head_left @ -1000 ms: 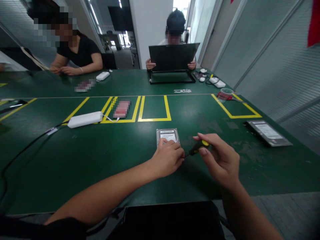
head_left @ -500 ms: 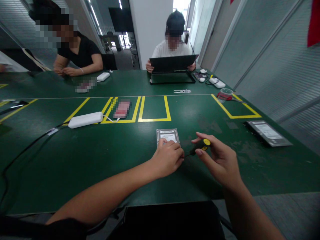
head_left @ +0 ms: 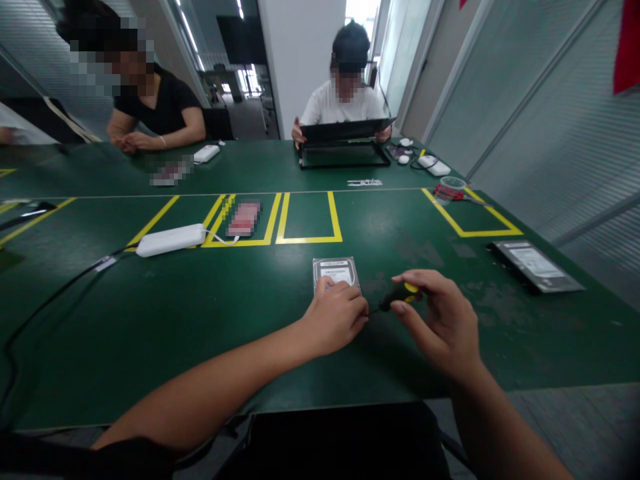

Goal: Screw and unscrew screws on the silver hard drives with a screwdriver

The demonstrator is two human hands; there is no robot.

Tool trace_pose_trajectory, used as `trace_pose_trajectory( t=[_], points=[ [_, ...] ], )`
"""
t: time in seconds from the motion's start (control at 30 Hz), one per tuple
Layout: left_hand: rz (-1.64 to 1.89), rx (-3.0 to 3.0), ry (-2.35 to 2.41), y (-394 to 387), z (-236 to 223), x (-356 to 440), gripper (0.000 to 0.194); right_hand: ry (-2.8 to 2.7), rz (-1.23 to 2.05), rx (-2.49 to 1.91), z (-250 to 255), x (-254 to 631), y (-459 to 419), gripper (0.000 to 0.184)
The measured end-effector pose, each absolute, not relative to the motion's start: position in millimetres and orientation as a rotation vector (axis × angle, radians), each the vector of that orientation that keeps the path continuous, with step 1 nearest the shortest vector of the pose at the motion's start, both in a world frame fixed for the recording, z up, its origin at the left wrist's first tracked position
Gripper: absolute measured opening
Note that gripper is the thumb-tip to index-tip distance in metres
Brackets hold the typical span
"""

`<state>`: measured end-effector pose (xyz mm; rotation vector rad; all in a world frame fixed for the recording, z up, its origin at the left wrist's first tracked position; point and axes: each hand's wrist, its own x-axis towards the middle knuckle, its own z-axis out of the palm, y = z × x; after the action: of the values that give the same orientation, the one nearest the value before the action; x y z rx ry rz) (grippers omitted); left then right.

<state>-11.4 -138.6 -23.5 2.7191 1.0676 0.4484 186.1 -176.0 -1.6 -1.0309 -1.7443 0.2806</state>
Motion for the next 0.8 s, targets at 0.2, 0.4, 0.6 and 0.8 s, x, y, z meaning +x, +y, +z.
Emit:
trace_pose_trajectory(
  t=[0.2,0.4,0.6,0.8],
  points=[
    [0.475,2.710,1.065,-137.5,-24.4,-17.2,0.014,-1.592,0.258,-1.002,6.5,189.8,-178.1,0.044],
    [0.651,2.570,1.162,-139.6,-18.3,-42.0,0.015,-1.885,-0.122,-1.136,14.8,214.0,-161.6,0.030],
    [0.831,2.293,1.331,-141.3,-24.9,-68.9,0.013,-2.475,-0.464,-1.093,-13.3,240.3,-131.2,0.026],
    [0.989,2.061,1.513,-117.0,-58.2,-88.2,0.012,-2.617,-0.489,-1.194,-32.9,252.0,-122.2,0.034]
  ],
)
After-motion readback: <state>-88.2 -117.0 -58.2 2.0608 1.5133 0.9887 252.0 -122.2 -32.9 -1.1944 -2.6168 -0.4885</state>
